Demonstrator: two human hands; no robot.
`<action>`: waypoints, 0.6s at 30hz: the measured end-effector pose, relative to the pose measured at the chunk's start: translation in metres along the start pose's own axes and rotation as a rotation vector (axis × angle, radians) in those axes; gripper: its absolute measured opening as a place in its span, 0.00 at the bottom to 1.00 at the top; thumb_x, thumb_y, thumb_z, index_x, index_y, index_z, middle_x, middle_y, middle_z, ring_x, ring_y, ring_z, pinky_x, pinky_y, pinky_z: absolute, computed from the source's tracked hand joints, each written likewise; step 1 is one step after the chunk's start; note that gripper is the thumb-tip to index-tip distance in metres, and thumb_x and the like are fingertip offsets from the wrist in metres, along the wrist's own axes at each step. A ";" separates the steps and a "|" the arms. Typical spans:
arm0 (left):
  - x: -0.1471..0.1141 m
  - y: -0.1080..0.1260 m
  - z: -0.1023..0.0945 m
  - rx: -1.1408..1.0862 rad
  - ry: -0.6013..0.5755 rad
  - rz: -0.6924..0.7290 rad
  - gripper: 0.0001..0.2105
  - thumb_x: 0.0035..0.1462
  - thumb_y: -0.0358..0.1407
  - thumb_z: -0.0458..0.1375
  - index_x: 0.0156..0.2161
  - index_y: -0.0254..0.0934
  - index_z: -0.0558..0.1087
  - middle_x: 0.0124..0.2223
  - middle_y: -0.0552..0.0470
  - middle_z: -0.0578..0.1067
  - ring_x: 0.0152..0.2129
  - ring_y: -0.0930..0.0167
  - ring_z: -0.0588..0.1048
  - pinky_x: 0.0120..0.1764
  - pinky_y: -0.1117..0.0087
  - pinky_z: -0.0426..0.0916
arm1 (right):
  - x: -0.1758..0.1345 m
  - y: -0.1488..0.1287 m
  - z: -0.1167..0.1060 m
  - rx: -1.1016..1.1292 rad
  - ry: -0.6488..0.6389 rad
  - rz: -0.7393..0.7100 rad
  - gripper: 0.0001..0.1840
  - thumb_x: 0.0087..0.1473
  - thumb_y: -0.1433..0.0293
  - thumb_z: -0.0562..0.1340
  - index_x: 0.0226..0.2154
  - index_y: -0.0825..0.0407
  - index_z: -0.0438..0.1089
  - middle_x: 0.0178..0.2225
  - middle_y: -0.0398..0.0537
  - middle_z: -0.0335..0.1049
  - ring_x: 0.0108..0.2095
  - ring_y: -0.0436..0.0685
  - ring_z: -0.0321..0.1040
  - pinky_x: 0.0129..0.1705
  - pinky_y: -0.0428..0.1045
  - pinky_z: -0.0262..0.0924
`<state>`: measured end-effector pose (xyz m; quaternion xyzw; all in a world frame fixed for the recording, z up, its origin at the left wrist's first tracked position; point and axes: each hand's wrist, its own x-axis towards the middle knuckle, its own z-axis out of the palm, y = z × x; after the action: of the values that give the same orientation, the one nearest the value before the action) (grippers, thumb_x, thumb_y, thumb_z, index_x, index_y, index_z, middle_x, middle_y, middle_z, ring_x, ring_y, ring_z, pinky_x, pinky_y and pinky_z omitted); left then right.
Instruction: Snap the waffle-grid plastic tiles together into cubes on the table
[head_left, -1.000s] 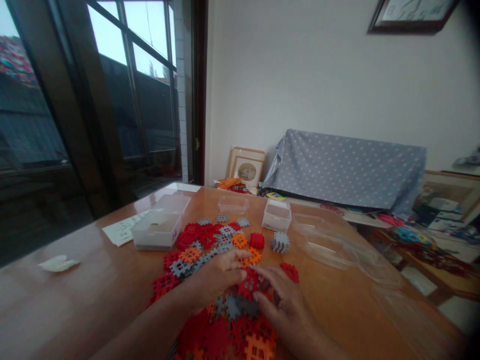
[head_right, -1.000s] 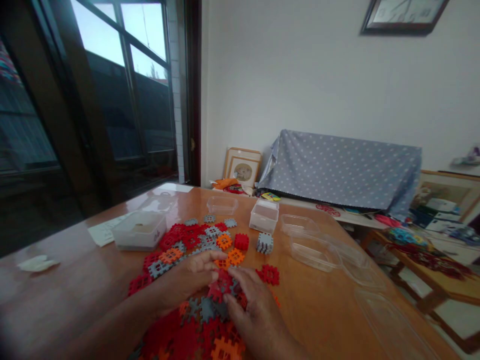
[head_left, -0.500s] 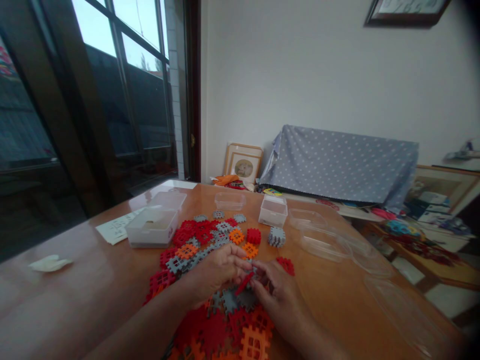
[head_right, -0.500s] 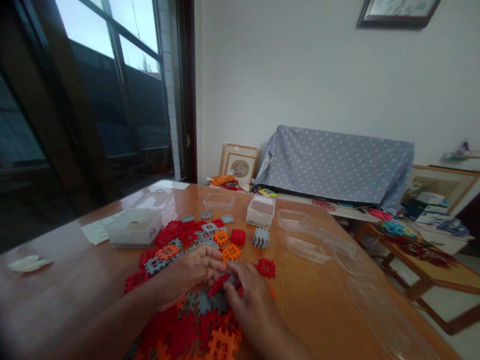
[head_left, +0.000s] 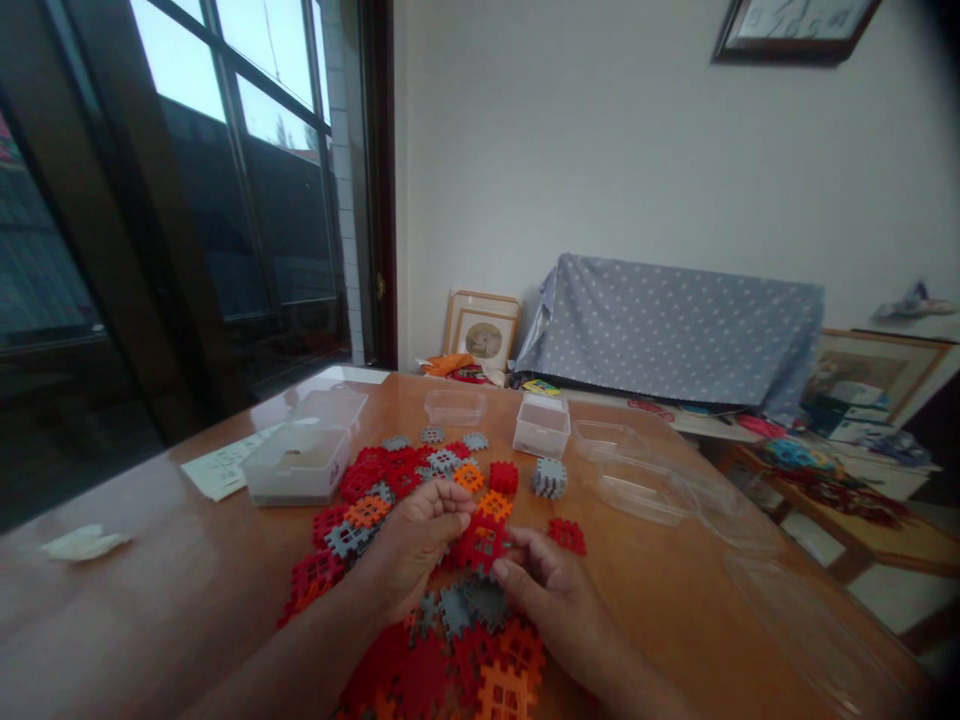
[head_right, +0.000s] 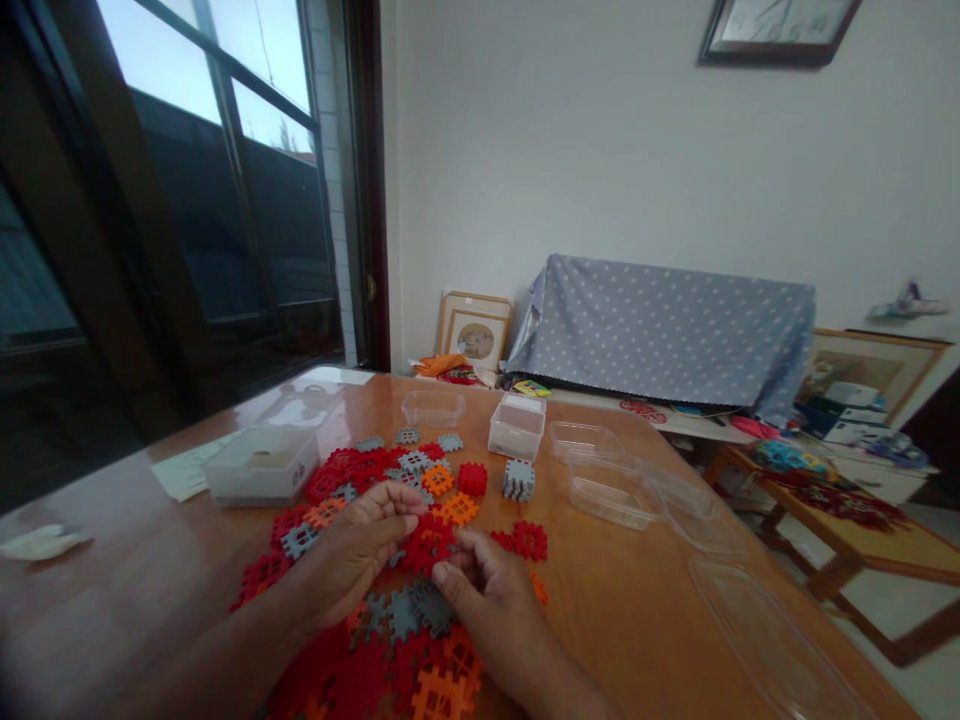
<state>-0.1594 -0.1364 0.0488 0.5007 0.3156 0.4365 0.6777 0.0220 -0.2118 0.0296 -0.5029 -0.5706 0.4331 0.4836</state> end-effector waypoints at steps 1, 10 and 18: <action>0.000 0.000 -0.001 -0.007 0.011 0.008 0.09 0.55 0.32 0.63 0.42 0.37 0.71 0.39 0.54 0.74 0.35 0.75 0.72 0.39 0.74 0.64 | 0.000 0.000 0.001 0.057 -0.029 0.029 0.18 0.57 0.55 0.64 0.42 0.51 0.72 0.29 0.41 0.69 0.28 0.51 0.66 0.31 0.47 0.58; -0.003 -0.002 0.002 0.058 -0.067 -0.173 0.15 0.51 0.31 0.63 0.46 0.38 0.72 0.35 0.56 0.72 0.29 0.75 0.72 0.36 0.72 0.66 | 0.004 0.003 -0.006 0.266 0.072 0.169 0.23 0.56 0.49 0.64 0.35 0.53 0.71 0.20 0.41 0.71 0.17 0.46 0.58 0.21 0.43 0.49; -0.004 0.002 0.005 0.066 -0.091 -0.263 0.26 0.49 0.33 0.65 0.55 0.37 0.69 0.31 0.58 0.72 0.26 0.74 0.73 0.35 0.71 0.67 | 0.007 0.009 -0.008 0.456 0.121 0.183 0.32 0.53 0.51 0.68 0.52 0.55 0.67 0.24 0.44 0.75 0.21 0.49 0.67 0.26 0.44 0.57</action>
<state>-0.1577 -0.1421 0.0517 0.4963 0.3618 0.3100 0.7257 0.0312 -0.2037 0.0233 -0.4556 -0.3802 0.5616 0.5766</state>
